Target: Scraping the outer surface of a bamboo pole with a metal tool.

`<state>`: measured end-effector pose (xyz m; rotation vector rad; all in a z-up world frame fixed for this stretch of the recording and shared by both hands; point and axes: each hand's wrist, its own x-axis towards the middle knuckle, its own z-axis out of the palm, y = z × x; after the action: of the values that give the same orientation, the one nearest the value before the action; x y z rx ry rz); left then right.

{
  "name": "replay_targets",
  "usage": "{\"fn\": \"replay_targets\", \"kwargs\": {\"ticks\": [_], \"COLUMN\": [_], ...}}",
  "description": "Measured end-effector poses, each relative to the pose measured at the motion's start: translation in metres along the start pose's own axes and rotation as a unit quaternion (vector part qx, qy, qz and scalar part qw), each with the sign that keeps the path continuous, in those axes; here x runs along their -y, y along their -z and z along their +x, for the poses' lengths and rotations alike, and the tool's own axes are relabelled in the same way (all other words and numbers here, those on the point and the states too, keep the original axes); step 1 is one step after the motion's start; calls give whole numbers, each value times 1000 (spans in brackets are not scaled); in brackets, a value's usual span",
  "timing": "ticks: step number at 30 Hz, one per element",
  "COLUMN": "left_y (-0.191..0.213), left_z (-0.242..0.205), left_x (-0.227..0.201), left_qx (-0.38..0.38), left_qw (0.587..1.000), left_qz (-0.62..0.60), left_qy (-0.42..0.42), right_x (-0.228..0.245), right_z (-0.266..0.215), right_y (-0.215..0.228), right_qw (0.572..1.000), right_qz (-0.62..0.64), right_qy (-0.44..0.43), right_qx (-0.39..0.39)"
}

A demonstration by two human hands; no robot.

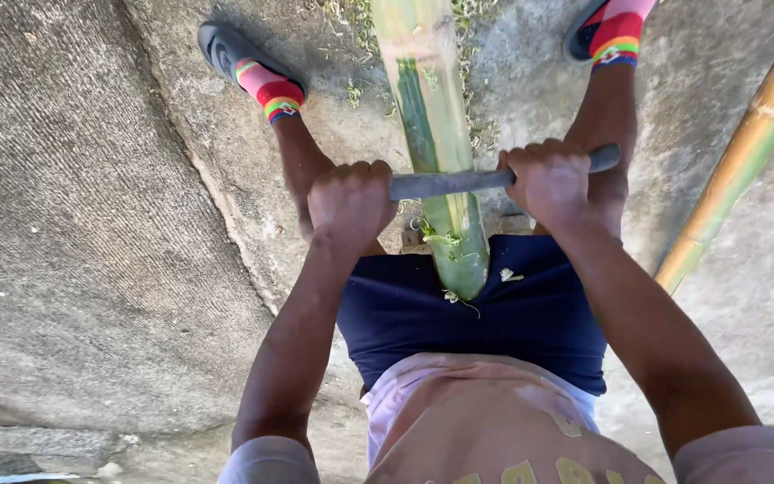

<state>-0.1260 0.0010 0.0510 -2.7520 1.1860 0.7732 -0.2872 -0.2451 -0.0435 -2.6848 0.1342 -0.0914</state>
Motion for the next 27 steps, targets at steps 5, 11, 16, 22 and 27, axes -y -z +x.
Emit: {"fn": "replay_targets", "kwargs": {"ticks": [5,11,16,22,27], "left_y": [20,45,50,38,40], "left_z": [30,82,71,12,22], "left_x": [10,36,27,-28,-24], "left_qx": [-52,-93,-82,46,70], "left_qw": [998,994,995,996,997], "left_qz": [24,51,47,70,27], "left_qy": [-3,-6,-16,0,-6], "right_x": [-15,-42,-34,0,-3], "right_z": [42,94,87,-12,-7], "right_y": [-2,-20,-19,-26,-25], "right_qw": [998,1000,1000,995,996], "right_qz": [-35,2,17,78,81], "right_qy": [-12,-3,3,-41,-45], "right_qx": [47,6,-19,36,11]}}
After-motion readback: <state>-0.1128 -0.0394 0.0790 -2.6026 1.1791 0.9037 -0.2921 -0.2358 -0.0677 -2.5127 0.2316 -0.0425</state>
